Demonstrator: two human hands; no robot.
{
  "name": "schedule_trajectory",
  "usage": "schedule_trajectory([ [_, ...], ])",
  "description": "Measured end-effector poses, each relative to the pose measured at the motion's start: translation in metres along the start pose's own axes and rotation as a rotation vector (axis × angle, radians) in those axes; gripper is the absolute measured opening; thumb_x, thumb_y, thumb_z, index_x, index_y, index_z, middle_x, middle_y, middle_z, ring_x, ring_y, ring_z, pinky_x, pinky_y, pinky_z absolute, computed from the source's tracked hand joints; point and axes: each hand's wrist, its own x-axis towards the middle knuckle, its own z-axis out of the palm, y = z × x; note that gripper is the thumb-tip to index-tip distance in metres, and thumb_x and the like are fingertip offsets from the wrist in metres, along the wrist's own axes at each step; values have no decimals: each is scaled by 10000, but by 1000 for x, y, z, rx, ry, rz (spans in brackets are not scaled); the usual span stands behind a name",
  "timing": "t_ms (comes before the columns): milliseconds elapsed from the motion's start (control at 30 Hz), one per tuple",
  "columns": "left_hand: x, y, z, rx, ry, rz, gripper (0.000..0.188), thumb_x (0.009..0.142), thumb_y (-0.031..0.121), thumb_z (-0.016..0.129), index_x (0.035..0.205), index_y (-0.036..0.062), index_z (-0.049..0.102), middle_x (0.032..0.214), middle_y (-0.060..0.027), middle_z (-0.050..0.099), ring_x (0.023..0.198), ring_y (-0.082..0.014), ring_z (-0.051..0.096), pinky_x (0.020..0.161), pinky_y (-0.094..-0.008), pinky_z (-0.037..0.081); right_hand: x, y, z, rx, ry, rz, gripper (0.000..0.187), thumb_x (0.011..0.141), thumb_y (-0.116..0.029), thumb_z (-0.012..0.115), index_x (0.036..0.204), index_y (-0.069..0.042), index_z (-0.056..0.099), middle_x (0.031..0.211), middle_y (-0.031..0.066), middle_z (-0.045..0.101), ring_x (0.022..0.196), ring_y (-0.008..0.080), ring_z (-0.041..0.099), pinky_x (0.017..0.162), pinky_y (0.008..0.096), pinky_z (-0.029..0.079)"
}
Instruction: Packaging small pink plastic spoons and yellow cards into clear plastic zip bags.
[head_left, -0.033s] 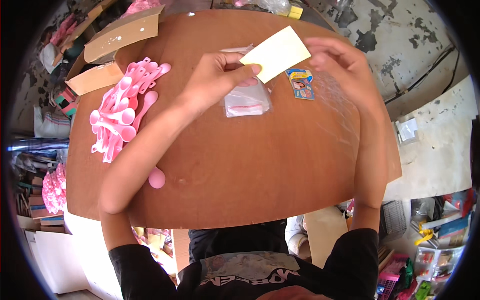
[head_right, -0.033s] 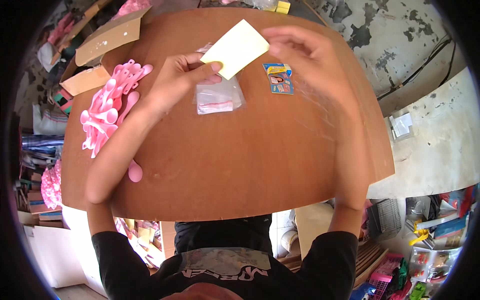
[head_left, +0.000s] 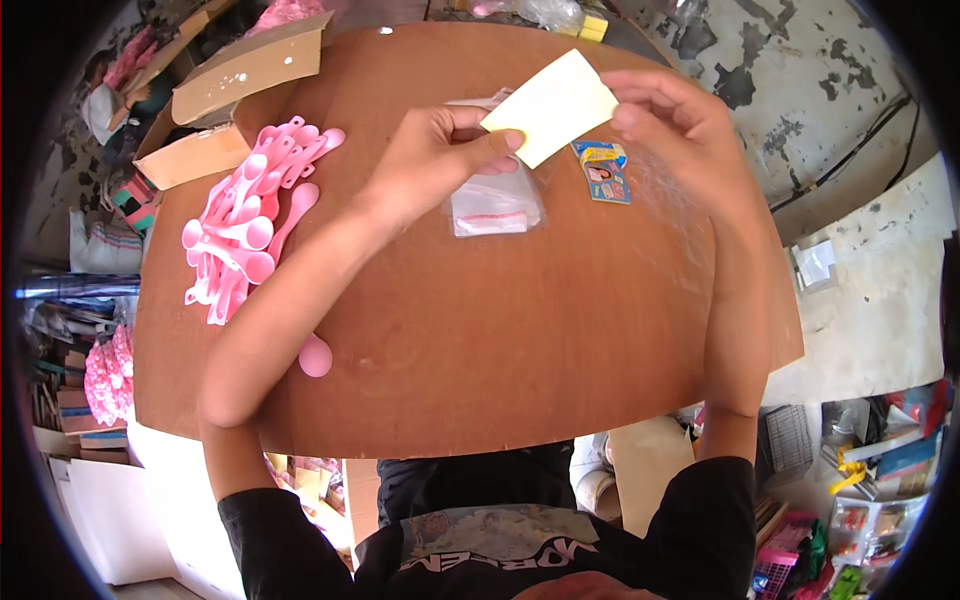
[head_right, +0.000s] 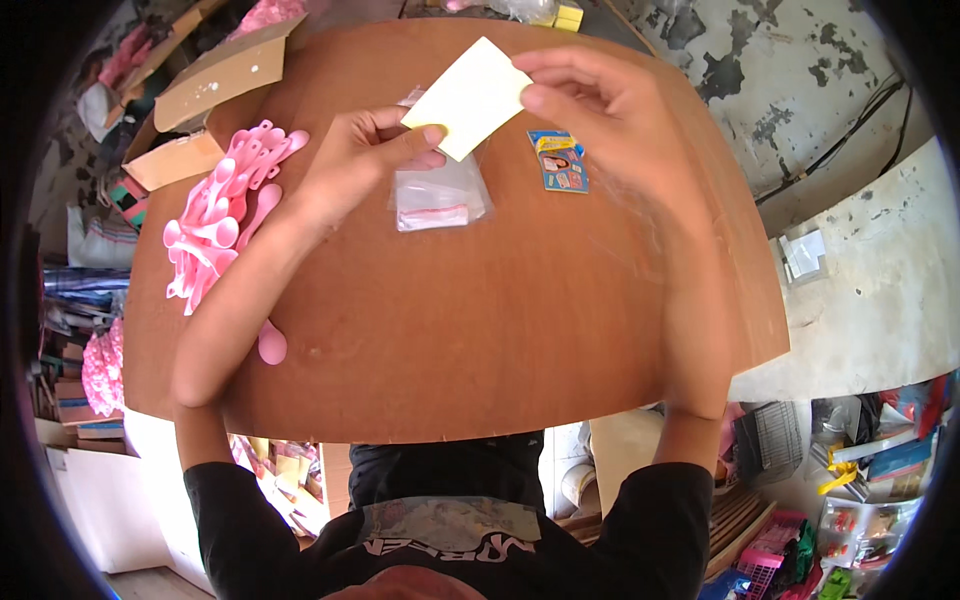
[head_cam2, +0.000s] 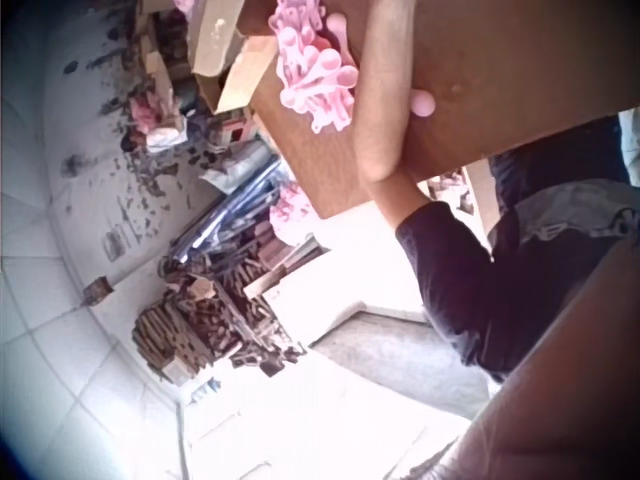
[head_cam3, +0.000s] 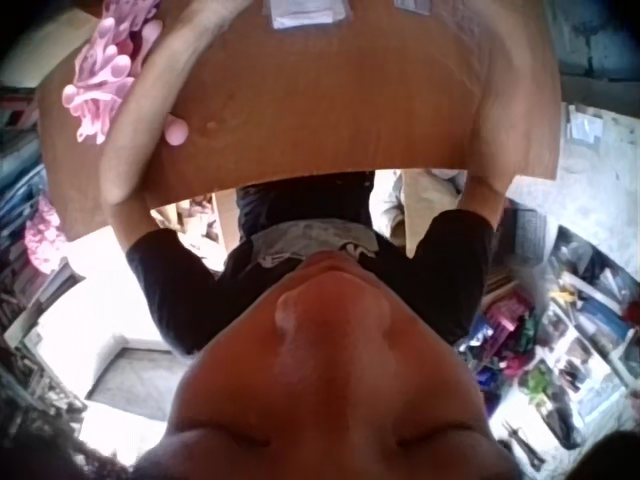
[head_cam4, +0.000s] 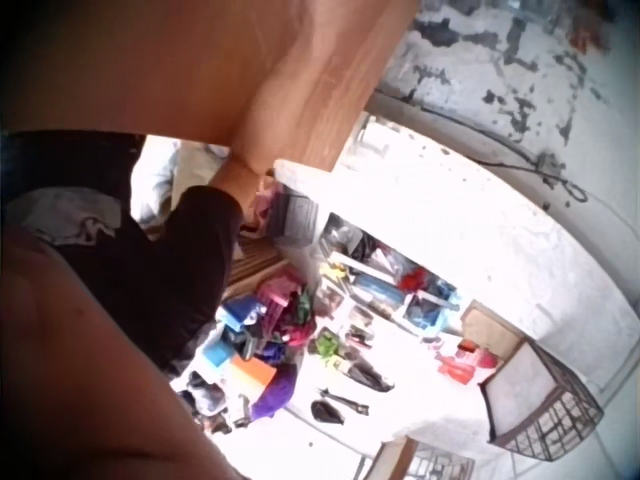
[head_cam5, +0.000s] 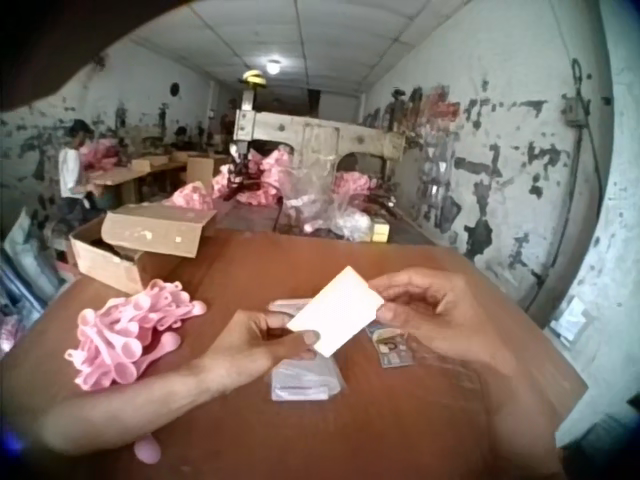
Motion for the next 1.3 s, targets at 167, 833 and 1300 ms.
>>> schedule_trajectory([
  [167, 6, 6, -5, -45, 42, 35, 289, 888, 201, 694, 1062, -30, 688, 924, -100, 706, 834, -113, 663, 775, -240, 534, 19, -18, 13, 48, -19, -135, 207, 889, -86, 653, 1083, -12, 662, 944, 56, 700, 862, 83, 622, 762, 225, 476],
  [833, 7, 16, -19, 155, 46, 134, 267, 896, 205, 687, 1048, -14, 702, 887, -70, 709, 780, -82, 639, 667, -245, 513, 25, -19, 39, -233, -205, -335, 177, 846, -149, 708, 958, -12, 706, 1056, 83, 639, 985, 186, 598, 890, 312, 448],
  [1300, 7, 2, -9, 281, 30, 287, 258, 932, 153, 633, 1121, -16, 676, 949, -85, 714, 839, -93, 640, 741, -251, 531, 27, -4, 44, -143, -508, -173, 225, 855, -173, 698, 994, 3, 688, 952, 72, 640, 913, 181, 581, 835, 318, 444],
])
